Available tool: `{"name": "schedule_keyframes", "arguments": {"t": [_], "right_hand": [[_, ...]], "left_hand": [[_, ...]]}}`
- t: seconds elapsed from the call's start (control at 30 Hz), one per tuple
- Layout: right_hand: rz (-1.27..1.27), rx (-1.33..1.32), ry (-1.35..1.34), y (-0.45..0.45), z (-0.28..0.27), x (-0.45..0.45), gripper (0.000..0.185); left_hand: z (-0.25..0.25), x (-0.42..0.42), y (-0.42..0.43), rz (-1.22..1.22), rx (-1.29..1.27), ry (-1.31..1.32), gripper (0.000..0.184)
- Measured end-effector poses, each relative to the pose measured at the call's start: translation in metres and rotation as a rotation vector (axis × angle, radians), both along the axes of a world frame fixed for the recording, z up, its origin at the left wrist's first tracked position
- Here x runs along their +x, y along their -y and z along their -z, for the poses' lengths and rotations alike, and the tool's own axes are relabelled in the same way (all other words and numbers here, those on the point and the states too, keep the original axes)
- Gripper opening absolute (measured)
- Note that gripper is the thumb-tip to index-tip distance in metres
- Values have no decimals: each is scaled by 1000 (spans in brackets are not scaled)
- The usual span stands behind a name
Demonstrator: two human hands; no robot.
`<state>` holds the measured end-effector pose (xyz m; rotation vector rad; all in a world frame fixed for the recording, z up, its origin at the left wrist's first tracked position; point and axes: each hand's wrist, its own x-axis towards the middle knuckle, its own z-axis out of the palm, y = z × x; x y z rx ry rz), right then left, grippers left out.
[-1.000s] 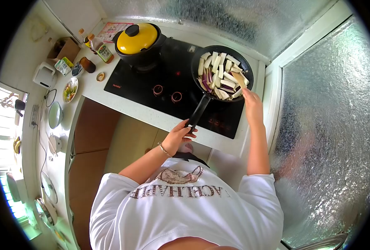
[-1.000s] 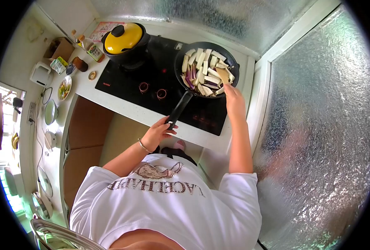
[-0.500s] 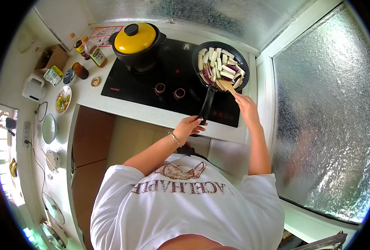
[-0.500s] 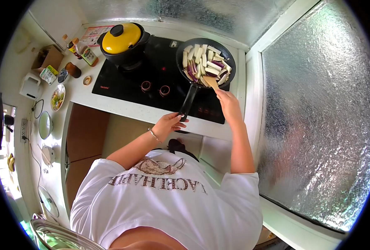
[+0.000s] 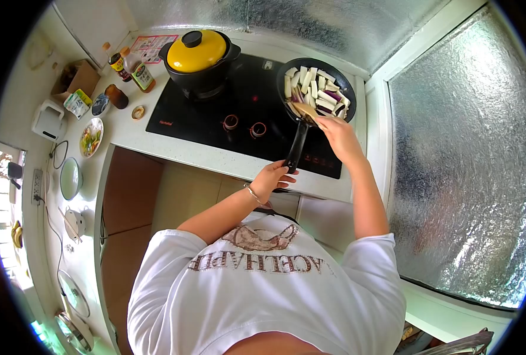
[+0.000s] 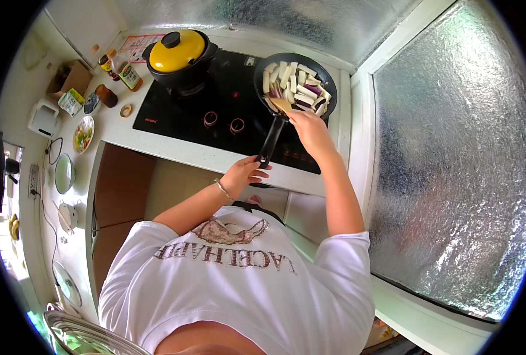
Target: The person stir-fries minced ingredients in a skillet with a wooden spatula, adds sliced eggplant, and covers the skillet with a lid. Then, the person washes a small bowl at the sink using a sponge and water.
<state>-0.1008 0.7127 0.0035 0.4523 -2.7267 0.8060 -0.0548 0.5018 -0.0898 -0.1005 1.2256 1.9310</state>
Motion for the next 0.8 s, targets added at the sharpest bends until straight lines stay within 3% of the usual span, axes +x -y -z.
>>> {"name": "schedule_keyframes", "arguments": {"t": [0.17, 0.23, 0.6, 0.67, 0.8], "right_hand": [[60, -53, 31, 2, -9, -3, 19], [-74, 10, 13, 3, -4, -2, 21], [-107, 71, 26, -3, 4, -2, 21], [-41, -10, -96, -3, -4, -1, 21], [-99, 68, -12, -4, 8, 3, 18]], "left_hand": [[-5, 0, 3, 15, -18, -17, 34], [-4, 1, 1, 19, -17, -17, 34], [-6, -1, 2, 26, -42, -21, 33], [-5, 0, 3, 31, -47, -27, 34], [-8, 0, 5, 39, -40, -33, 38]]}}
